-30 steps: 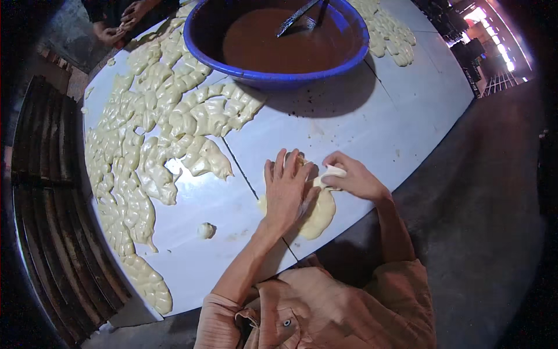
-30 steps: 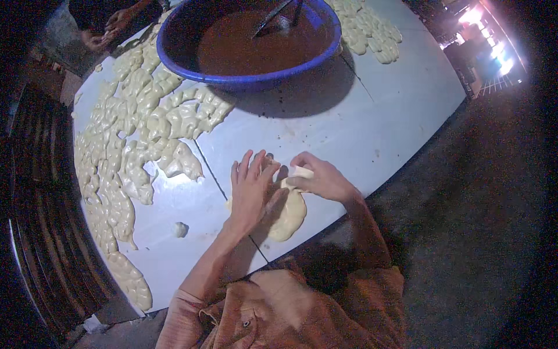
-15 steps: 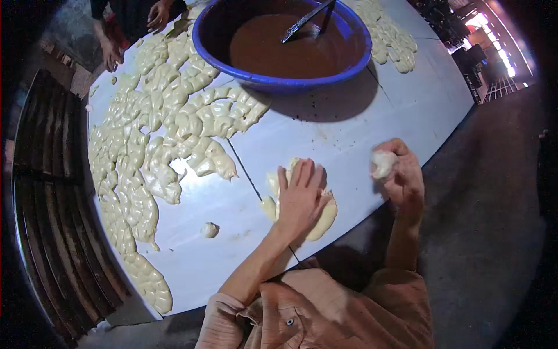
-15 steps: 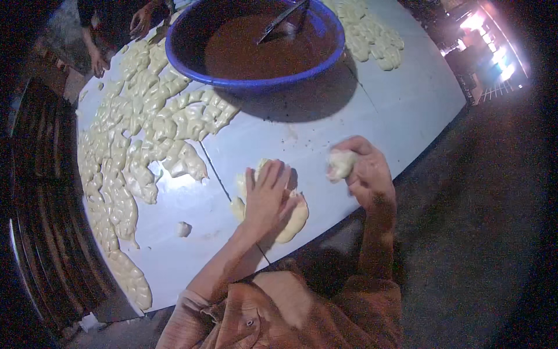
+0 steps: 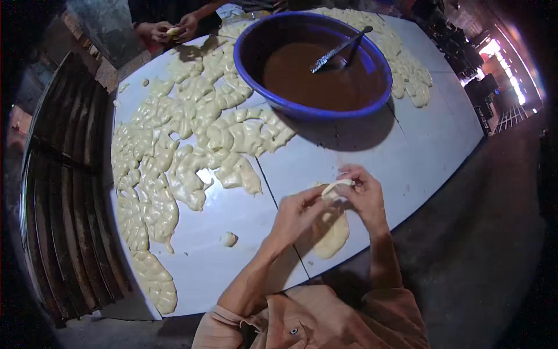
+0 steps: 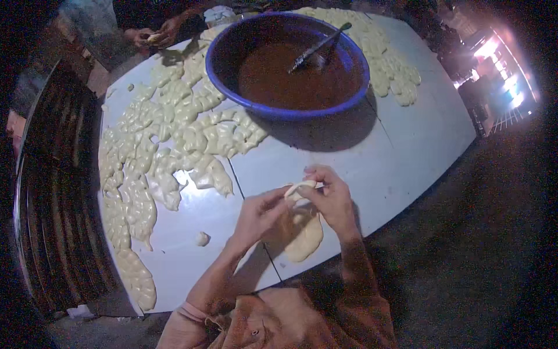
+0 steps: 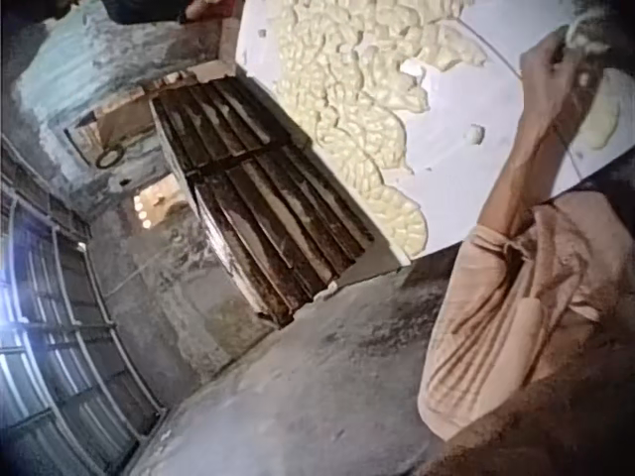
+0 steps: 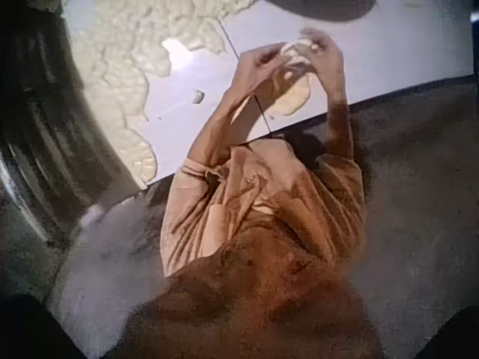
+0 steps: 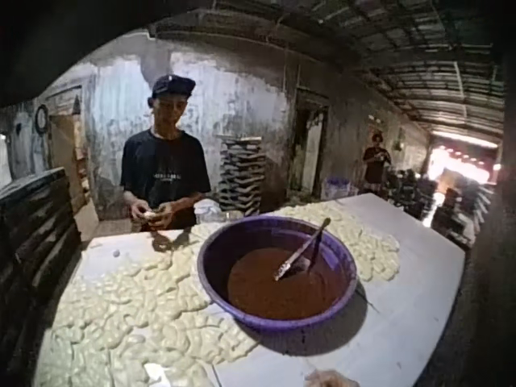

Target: The person shapes dough pieces by hand, adding filling and pinching them closed into rolls. They place the filled dough portions into metal baking pans, carry the stack of pans across the room, set them down, and return to fill and shape more dough pieces.

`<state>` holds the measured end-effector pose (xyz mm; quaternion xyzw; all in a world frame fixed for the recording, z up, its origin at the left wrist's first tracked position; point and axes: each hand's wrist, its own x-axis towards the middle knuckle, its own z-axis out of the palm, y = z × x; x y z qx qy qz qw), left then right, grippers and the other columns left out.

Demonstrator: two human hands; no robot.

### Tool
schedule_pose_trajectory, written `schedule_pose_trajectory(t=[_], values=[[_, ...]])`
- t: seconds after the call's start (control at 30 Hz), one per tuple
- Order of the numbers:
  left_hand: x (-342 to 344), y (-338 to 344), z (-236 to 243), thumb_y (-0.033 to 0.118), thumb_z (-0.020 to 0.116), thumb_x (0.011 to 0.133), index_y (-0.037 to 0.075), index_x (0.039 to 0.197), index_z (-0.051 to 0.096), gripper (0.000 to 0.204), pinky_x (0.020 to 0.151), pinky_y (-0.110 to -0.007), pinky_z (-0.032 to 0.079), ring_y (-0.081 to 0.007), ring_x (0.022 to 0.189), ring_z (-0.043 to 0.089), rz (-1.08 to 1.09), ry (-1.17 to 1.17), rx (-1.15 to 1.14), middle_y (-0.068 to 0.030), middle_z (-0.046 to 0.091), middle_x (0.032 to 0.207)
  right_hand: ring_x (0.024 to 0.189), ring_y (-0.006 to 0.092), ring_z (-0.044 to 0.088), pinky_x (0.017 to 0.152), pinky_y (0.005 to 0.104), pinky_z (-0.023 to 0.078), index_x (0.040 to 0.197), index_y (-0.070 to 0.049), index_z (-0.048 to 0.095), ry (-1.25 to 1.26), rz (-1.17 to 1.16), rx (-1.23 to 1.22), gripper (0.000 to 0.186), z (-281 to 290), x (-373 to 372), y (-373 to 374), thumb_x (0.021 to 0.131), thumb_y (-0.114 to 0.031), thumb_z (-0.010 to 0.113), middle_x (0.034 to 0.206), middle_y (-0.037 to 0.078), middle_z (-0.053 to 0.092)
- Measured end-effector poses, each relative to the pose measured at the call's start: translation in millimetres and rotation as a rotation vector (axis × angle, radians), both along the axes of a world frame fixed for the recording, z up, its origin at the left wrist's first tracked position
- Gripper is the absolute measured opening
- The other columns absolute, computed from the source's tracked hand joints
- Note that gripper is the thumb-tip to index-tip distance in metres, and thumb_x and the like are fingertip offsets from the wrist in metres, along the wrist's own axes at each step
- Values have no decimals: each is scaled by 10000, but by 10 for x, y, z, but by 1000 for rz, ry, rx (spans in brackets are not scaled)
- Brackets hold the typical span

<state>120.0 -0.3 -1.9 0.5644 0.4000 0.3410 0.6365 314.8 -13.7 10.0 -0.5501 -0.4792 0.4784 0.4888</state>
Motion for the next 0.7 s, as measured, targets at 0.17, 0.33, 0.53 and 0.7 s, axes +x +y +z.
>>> schedule_pose_trajectory(t=[0.17,0.33,0.53,0.7], values=[[133,51,54,391,735,856,-52,1476,319,869,980,-356,481,-358,1196,597,400,-54,588,-256,538,1364,942,138,604,849,283,526,1283,29,465,68,13,-52,524,318,-287,38,830,-26,724,976,76,630],[282,251,215,498,702,837,-27,1429,429,837,853,-327,547,-267,1005,698,358,-210,744,-195,669,1192,944,144,620,823,264,520,1152,-3,545,724,86,-74,325,497,-576,134,875,-48,707,976,70,628],[443,319,-60,269,726,899,15,1504,301,781,806,-287,545,-165,968,672,451,-551,339,-177,626,1282,810,84,582,706,234,478,1005,-58,574,691,220,-48,172,631,-627,720,945,-200,650,895,13,602],[31,192,-280,162,678,931,69,1478,373,633,740,-235,520,-115,936,653,357,-472,-207,-160,645,1222,785,118,594,673,263,469,1012,-33,585,-36,162,29,224,744,-327,1914,946,-247,590,886,53,630]])
